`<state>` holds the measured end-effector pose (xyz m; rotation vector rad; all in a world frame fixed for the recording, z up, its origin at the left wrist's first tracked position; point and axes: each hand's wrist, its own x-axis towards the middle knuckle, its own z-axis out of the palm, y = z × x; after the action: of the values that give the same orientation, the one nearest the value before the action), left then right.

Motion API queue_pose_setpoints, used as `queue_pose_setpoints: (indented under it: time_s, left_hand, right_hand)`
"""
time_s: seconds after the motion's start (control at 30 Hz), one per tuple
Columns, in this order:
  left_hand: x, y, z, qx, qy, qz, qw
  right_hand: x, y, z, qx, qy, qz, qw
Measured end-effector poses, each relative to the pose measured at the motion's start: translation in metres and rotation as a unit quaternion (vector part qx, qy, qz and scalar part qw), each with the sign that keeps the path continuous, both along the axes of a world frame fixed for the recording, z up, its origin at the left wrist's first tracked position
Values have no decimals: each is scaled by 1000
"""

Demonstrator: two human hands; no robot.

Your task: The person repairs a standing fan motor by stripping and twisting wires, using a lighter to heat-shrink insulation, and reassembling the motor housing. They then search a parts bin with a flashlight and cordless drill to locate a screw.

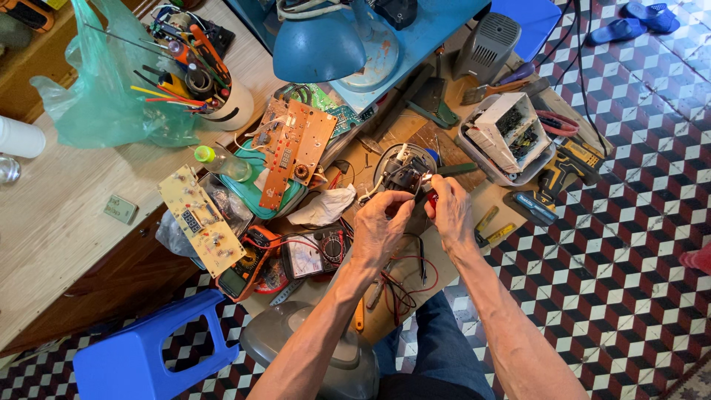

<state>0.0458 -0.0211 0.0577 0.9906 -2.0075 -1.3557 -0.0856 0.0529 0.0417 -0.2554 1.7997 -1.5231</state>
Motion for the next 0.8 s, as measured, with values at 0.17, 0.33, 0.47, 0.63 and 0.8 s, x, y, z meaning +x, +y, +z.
queue_pose_setpoints:
  time_s: [0.17, 0.33, 0.47, 0.63, 0.8]
  left_hand:
    - [3, -1, 2, -7, -6, -2, 1000]
    - [6, -1, 16, -31, -9, 1, 999]
    - [17, -13, 38, -115, 23, 53, 992]
    - [11, -37, 40, -103, -21, 98, 990]
    - [7, -44, 23, -57, -92, 68, 992]
  right_hand:
    - [2, 0, 6, -37, 32, 0, 999]
    - [1, 3, 14, 80, -34, -57, 995]
    - [5, 3, 19, -22, -9, -116, 993]
    - [6, -7, 21, -107, 12, -51, 993]
    - [-5, -17, 33, -90, -41, 20, 995]
